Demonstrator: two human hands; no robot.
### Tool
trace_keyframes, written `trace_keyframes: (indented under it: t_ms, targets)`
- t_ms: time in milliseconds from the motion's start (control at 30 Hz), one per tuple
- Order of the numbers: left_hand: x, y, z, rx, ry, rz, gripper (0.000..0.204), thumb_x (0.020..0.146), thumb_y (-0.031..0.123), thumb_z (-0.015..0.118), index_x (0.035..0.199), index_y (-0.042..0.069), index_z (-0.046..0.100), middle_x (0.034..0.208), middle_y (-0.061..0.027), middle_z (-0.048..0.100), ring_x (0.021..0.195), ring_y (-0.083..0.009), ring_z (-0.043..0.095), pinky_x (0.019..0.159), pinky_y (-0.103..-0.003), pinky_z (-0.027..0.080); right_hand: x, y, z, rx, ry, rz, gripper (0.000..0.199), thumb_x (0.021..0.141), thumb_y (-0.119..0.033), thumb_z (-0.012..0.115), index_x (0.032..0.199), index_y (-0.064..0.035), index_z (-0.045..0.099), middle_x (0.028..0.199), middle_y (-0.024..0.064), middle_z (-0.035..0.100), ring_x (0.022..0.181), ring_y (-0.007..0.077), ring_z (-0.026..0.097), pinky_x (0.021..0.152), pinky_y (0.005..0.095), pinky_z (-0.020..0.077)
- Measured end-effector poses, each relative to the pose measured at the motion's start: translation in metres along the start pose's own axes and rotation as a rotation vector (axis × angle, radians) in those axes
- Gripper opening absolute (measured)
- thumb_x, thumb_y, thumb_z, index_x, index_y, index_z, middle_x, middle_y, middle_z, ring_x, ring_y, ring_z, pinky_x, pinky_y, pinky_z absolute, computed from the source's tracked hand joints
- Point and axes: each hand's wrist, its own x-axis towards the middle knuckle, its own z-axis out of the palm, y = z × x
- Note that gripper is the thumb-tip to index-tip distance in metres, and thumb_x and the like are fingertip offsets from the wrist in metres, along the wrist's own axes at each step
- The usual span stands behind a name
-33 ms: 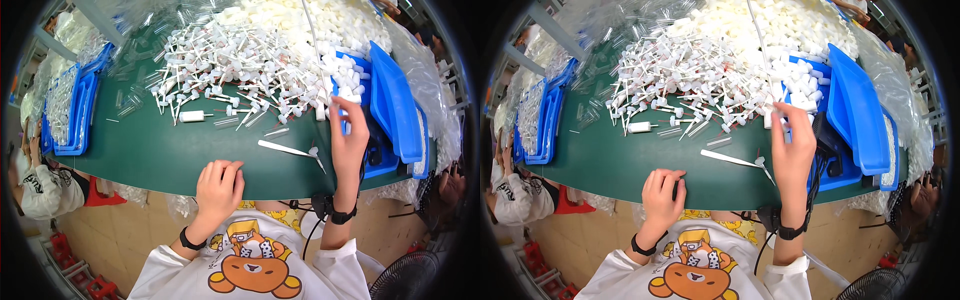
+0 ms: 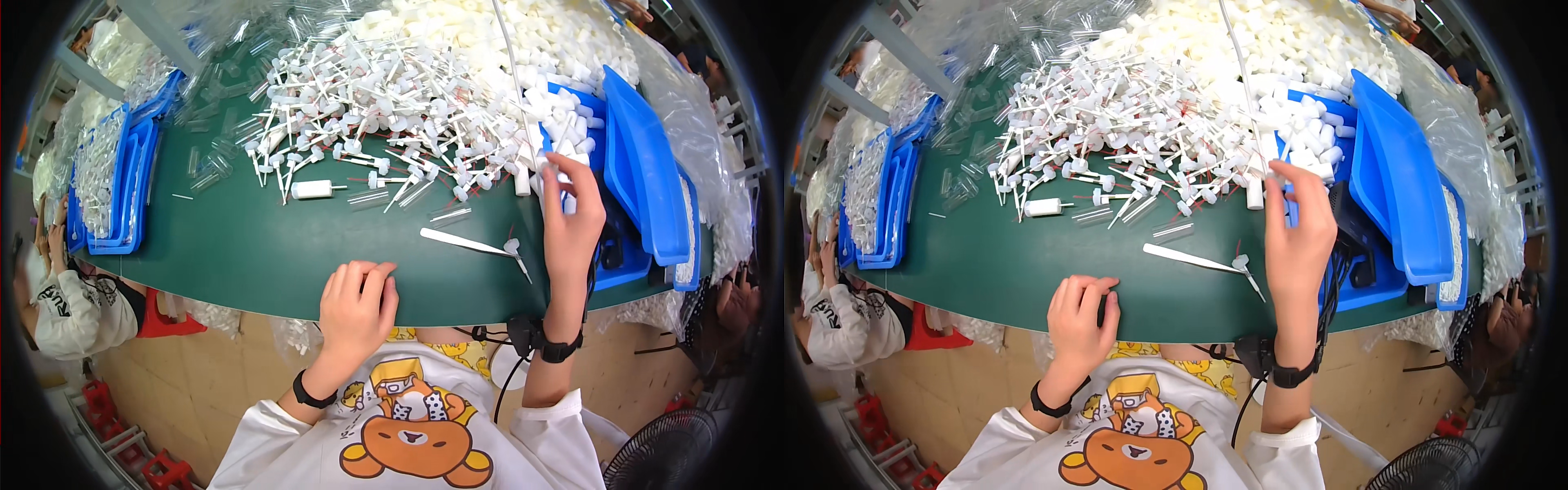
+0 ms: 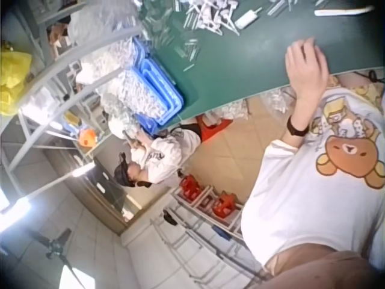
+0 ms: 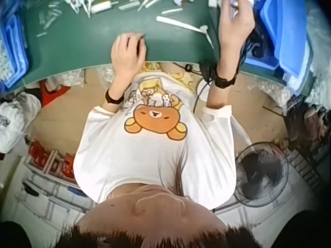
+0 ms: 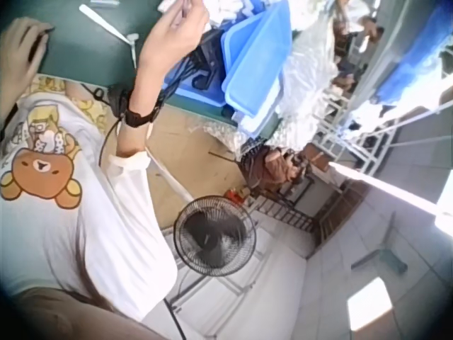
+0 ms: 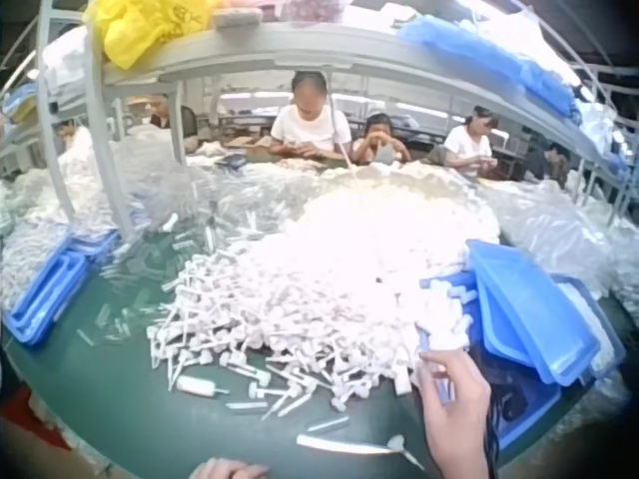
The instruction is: The person assembles small white cylindrical components by hand. They pick up a white cylinder and a thin rod, insert the rod into the cylinder, and then use tweezers to adjust a red wire inside the assembly. The person repeats this process with multiple components on a green workbench.
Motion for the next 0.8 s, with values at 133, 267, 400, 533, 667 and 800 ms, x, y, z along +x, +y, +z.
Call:
trace_keyframes:
  t_ms: [133, 267, 400, 533, 667, 800]
  targets:
    - [0.001, 0.001, 0.000, 0.011, 0.003, 0.006, 0.015, 0.070, 0.001, 0.061, 0.084, 0.006, 0.059, 0.077, -0.0056, 0.051, 0.067, -0.0221, 0.050, 0.058, -0.032, 0.039, -0.002, 0.029, 0.008, -0.031, -0.031, 0.082, 0.015, 0.079, -0.008, 0.063, 0.092, -0.0005, 0.062, 0.084, 0.0134, 0.063, 0.075, 0.0247, 0.059, 0.070, 0.0320, 0.0450]
    - [0.000, 0.000, 0.002, 0.026, 0.008, 0.008, 0.015, 0.070, 0.001, 0.061, 0.084, 0.006, 0.059, 0.077, -0.0056, 0.051, 0.067, -0.0221, 0.050, 0.058, -0.032, 0.039, 0.001, 0.029, 0.012, -0.049, -0.022, 0.063, 0.015, 0.079, -0.008, 0.063, 0.092, -0.0010, 0.063, 0.086, 0.0136, 0.063, 0.076, 0.0243, 0.060, 0.072, 0.0314, 0.0450]
    - [0.000, -0.001, 0.002, 0.025, 0.009, 0.009, 0.016, 0.069, 0.001, 0.061, 0.084, 0.006, 0.059, 0.077, -0.0057, 0.051, 0.066, -0.0223, 0.050, 0.057, -0.032, 0.039, 0.000, 0.030, 0.015, 0.004, -0.023, 0.104, 0.015, 0.079, -0.007, 0.063, 0.093, -0.0009, 0.063, 0.086, 0.0136, 0.063, 0.077, 0.0230, 0.061, 0.071, 0.0307, 0.0458]
    - [0.000, -0.001, 0.002, 0.018, 0.013, 0.008, 0.016, 0.068, 0.000, 0.061, 0.084, 0.005, 0.060, 0.076, -0.0058, 0.051, 0.066, -0.0224, 0.050, 0.057, -0.032, 0.040, 0.000, 0.025, 0.013, 0.086, 0.009, 0.190, 0.015, 0.080, -0.005, 0.062, 0.094, 0.0009, 0.063, 0.088, 0.0131, 0.063, 0.079, 0.0201, 0.061, 0.069, 0.0294, 0.0482]
    - [0.002, -0.001, -0.002, -0.076, -0.045, -0.010, 0.014, 0.071, 0.000, 0.061, 0.084, 0.005, 0.060, 0.078, -0.0063, 0.052, 0.066, -0.0198, 0.051, 0.059, -0.030, 0.041, 0.000, 0.007, 0.000, 0.095, 0.147, 0.207, 0.015, 0.083, -0.003, 0.058, 0.096, 0.0036, 0.061, 0.093, 0.0119, 0.062, 0.081, 0.0171, 0.061, 0.073, 0.0297, 0.0508]
    - [-0.001, 0.004, -0.016, -0.667, -0.127, -0.310, 0.016, 0.080, 0.006, 0.058, 0.096, 0.001, 0.057, 0.090, -0.0086, 0.054, 0.072, -0.0145, 0.053, 0.065, -0.028, 0.044, -0.016, -0.039, -0.014, 0.356, 0.132, 0.190, 0.016, 0.081, 0.004, 0.058, 0.096, 0.0052, 0.060, 0.094, 0.0130, 0.062, 0.089, 0.0178, 0.060, 0.076, 0.0295, 0.0502]
